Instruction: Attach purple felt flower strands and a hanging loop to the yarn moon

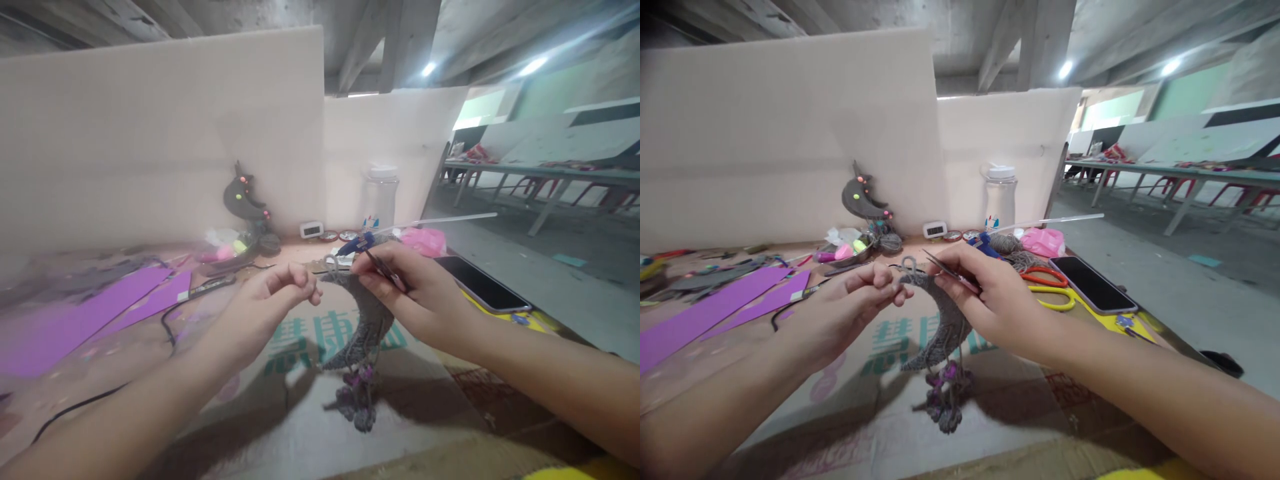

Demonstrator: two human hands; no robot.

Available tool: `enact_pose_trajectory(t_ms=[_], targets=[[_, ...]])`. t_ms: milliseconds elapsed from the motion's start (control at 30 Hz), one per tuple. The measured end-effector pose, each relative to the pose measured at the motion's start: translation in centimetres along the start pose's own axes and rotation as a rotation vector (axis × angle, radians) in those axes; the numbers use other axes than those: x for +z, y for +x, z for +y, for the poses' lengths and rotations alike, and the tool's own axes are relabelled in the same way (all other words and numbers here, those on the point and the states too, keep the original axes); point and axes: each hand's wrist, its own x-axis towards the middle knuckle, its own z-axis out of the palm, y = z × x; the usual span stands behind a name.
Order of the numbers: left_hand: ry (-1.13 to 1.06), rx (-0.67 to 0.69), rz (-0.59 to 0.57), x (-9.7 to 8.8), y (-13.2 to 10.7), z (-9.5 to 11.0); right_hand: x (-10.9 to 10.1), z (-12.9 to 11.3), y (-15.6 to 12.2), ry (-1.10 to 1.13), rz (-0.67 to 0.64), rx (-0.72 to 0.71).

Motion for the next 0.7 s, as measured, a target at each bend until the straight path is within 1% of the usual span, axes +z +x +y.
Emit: enact_pose_trajectory(t_ms=[133,300,433,500,600,700], targets=[[0.161,0.004,0.007,0.0,0.0,0.7,0.0,0.0,-0.1,-0.008,-0.003,0.004],[0.43,0.087,-0.035,0.1,-0.5,1.5,0.3,0.2,-0.3,0.008,-0.032,-0.001],[0.565,0.126,-0.038,0.2,-1.0,1.7,0.7,0.2,-0.5,0.026,-0.058,0.005],[0.597,0.116,-0.025,0.2,-1.1,1.7,0.6,0.1,-0.4,0.02,-0.069,0.016],[0.562,0.087,0.002,0.3,-1.1,1.7,0.0,0.0,-0.3,-0.021,-0.095,-0.007],[0.464,0.058,0.026,0.3,-0.9,1.9,-1.1,-0.1,0.0,-0.14,-0.071,-0.164]])
